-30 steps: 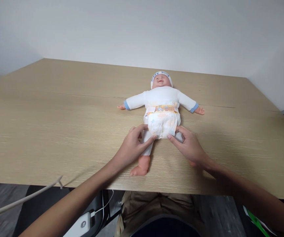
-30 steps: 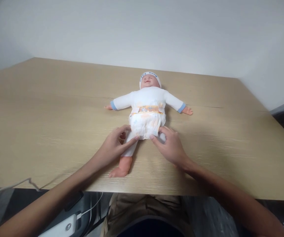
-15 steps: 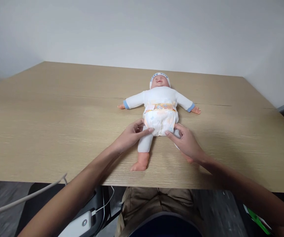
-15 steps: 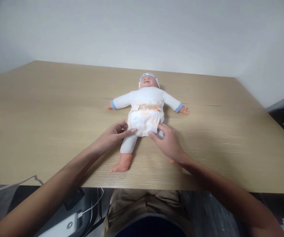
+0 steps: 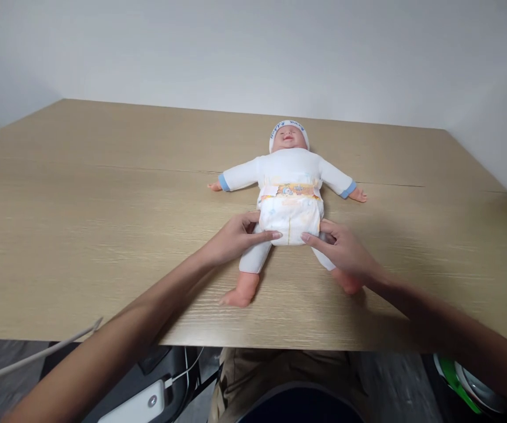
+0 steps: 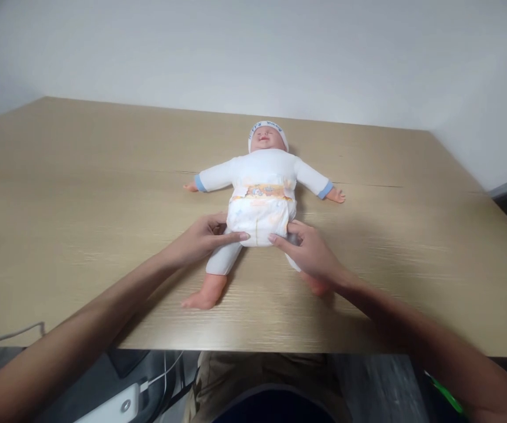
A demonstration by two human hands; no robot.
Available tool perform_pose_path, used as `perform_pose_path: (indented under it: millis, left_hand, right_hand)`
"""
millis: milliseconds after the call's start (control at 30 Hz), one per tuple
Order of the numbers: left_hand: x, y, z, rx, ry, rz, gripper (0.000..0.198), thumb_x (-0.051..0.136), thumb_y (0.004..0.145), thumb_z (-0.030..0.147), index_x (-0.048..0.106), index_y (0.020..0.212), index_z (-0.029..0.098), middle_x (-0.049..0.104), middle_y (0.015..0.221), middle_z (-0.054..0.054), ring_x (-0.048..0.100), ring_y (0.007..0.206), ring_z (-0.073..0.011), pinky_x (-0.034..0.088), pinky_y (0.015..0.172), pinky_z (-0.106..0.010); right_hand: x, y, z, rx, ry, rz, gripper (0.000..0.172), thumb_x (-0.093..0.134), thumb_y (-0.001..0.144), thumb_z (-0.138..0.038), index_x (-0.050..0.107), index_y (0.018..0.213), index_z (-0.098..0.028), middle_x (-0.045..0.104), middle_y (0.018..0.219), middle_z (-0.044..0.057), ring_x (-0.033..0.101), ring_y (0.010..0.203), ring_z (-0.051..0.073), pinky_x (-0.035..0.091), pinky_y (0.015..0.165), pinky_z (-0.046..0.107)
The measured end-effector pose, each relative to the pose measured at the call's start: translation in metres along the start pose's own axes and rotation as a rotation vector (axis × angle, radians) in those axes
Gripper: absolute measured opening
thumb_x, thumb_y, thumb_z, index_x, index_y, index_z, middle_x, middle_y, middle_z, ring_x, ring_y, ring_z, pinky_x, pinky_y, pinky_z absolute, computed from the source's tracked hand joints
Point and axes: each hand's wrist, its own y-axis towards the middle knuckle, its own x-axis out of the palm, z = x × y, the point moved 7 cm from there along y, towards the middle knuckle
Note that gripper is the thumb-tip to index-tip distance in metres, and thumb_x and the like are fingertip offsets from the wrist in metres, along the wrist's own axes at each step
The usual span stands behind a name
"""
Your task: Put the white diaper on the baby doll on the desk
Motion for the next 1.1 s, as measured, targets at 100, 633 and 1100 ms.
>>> perform_pose_path:
  millis: [100,633,1100]
  left_hand:
    - [-0.009,0.007,-0.002,-0.036,-0.032,0.004,0.034,0.089,0.084,0.051,0.085,0.104,0.023,0.084,0.118,-0.008,0.074,0.118,-0.0340,0.059,0.104,-0.048]
    - [-0.014,-0.003,-0.003,-0.046,-0.060,0.218,0.042,0.076,0.096,0.062,0.072,0.093,0.021,0.074,0.097,-0.007,0.065,0.091,-0.0244,0.054,0.082,-0.038]
    - [-0.064,0.002,0.014,0.043,0.260,0.394,0.042,0.069,0.098,0.064,0.068,0.106,0.023,0.074,0.120,-0.007,0.067,0.104,-0.0244,0.053,0.100,-0.042]
  right_hand:
    - [-0.004,0.004,0.000,0.029,-0.081,0.053,0.032,0.073,0.101,-0.054,0.082,0.113,-0.026,0.082,0.118,0.004,0.074,0.111,0.028,0.057,0.100,0.042]
    - [-0.016,0.002,-0.015,-0.047,-0.367,0.183,0.028,0.075,0.097,-0.050,0.067,0.086,-0.024,0.067,0.096,0.005,0.059,0.086,0.023,0.050,0.083,0.040]
    - [-0.065,-0.012,-0.007,-0.174,-0.338,0.262,0.037,0.070,0.103,-0.051,0.077,0.130,-0.026,0.072,0.119,0.010,0.070,0.098,0.025,0.062,0.094,0.048]
